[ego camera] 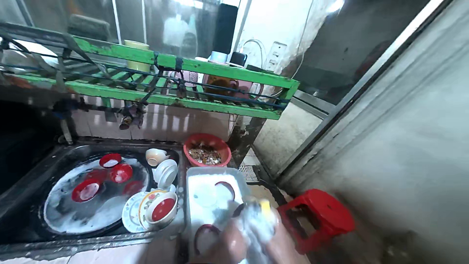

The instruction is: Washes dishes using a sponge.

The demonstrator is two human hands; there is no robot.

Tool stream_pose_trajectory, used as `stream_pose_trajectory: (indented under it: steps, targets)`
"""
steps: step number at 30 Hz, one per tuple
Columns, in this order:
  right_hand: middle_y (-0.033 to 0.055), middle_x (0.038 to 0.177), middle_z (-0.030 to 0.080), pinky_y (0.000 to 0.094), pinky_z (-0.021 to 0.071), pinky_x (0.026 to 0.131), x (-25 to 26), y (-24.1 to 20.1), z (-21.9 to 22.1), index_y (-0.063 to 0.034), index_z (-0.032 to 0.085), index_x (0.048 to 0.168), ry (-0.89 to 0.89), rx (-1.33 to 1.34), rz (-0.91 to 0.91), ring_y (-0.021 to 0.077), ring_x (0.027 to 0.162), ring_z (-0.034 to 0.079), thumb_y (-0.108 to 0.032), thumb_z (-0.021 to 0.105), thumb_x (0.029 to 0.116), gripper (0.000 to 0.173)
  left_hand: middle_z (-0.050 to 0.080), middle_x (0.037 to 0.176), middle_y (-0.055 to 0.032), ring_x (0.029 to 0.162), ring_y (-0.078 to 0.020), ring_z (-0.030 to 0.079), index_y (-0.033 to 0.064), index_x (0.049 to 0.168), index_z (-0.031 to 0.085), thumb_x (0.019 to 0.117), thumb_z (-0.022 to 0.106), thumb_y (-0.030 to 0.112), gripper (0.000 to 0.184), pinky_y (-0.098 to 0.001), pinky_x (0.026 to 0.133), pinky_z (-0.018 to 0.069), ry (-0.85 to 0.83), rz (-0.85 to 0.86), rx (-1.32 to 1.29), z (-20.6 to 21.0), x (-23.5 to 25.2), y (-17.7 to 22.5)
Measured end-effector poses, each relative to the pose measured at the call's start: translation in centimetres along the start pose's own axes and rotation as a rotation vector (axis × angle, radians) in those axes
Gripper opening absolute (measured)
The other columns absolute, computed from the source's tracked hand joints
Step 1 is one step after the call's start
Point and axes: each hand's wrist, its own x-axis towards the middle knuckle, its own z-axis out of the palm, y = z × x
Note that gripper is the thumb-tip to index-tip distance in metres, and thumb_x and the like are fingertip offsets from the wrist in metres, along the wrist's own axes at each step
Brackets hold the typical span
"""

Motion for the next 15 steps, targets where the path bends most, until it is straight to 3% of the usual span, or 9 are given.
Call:
stream_pose_trajectory:
  steps: [2,4,5,8,10,11,13,14,15]
  targets:
    - [0.0193,0.127,0.063,0.0392,0.0542,0.097,2.8,1.3,0.0,0.0047,0.043,0.147,-0.007,0.191,0.205,0.0203,0.112,0.064,-0.014,0.057,0.0994,0.053,0.065,0.123,-0.0211,0.117,-0.0192,0.062,-0.0124,0.128,0.059,0.1001,0.052,0.001,0.032,-0.0332,0.105,0.0491,0.023,0.137,-0.212,0.7,-0.5,-1.0]
    - [0.014,0.115,0.067,0.0362,0.0576,0.086,4.2,1.4,0.8,0.0028,0.049,0.14,0.006,0.303,0.283,0.0153,0.098,0.067,-0.018,0.048,0.1063,0.04,0.07,0.114,-0.0193,0.109,-0.017,0.066,-0.011,0.118,0.066,0.0994,0.056,0.004,0.026,-0.0329,0.101,0.0517,0.079,0.254,-0.252,0.3,-0.8,-1.5]
    - [0.0158,0.119,0.065,0.0357,0.0564,0.09,3.7,0.9,1.5,0.0056,0.047,0.141,0.01,0.271,0.224,0.0156,0.102,0.066,-0.016,0.051,0.1045,0.042,0.07,0.113,-0.0198,0.109,-0.0179,0.066,-0.0111,0.117,0.066,0.099,0.056,0.003,0.025,-0.0341,0.1,0.0518,0.115,0.278,-0.222,-0.4,-0.9,-1.7]
    - [0.0284,0.131,0.061,0.0411,0.0502,0.105,0.1,-2.1,3.7,0.0173,0.04,0.143,-0.037,0.036,-0.134,0.0262,0.12,0.063,-0.014,0.076,0.0824,0.076,0.07,0.105,-0.0202,0.102,-0.0178,0.067,-0.0136,0.111,0.065,0.0917,0.055,-0.002,0.025,-0.0337,0.095,0.0528,0.23,0.319,-0.05,-3.0,-1.3,-2.1]
    - [0.0247,0.123,0.066,0.0395,0.0541,0.1,0.2,-2.4,4.4,0.0166,0.048,0.137,-0.048,0.037,-0.175,0.0237,0.113,0.066,-0.014,0.08,0.0782,0.074,0.07,0.104,-0.0228,0.101,-0.0221,0.068,-0.0139,0.11,0.066,0.0912,0.059,-0.002,0.023,-0.0363,0.094,0.0532,0.158,0.329,0.072,-4.7,-2.0,-1.8]
    - [0.0193,0.118,0.068,0.0369,0.0573,0.093,1.1,-2.1,4.1,0.013,0.05,0.136,-0.071,0.123,-0.076,0.0191,0.105,0.068,-0.01,0.075,0.082,0.064,0.07,0.102,-0.0223,0.099,-0.0228,0.068,-0.0126,0.107,0.066,0.0928,0.061,0.002,0.021,-0.0373,0.092,0.0533,0.112,0.338,0.063,-5.0,-2.1,-1.9]
    - [0.0107,0.109,0.066,0.0327,0.0592,0.078,2.7,-1.2,3.0,0.005,0.043,0.141,-0.093,0.367,0.181,0.0118,0.091,0.067,-0.01,0.053,0.0992,0.046,0.071,0.11,-0.0156,0.104,-0.0149,0.066,-0.0079,0.117,0.067,0.0966,0.061,0.008,0.027,-0.0335,0.096,0.0527,0.041,0.241,-0.131,-5.0,-2.2,-1.5]
    - [0.0067,0.101,0.066,0.0309,0.0601,0.072,2.8,-1.0,3.0,0.0008,0.044,0.138,-0.05,0.457,0.247,0.0092,0.083,0.067,-0.013,0.046,0.1037,0.037,0.07,0.112,-0.0128,0.104,-0.0118,0.065,-0.0073,0.12,0.065,0.0969,0.06,0.007,0.028,-0.0315,0.097,0.0527,0.08,0.222,-0.264,-4.7,-2.2,-1.4]
    - [0.0058,0.101,0.066,0.0297,0.0602,0.071,2.5,-1.0,3.4,0.0007,0.044,0.137,0.013,0.488,0.232,0.0078,0.082,0.067,-0.013,0.047,0.104,0.036,0.07,0.111,-0.0109,0.103,-0.0105,0.066,-0.0071,0.121,0.064,0.0973,0.058,0.007,0.028,-0.0311,0.096,0.054,0.17,0.254,-0.396,-4.3,-2.0,-1.8]
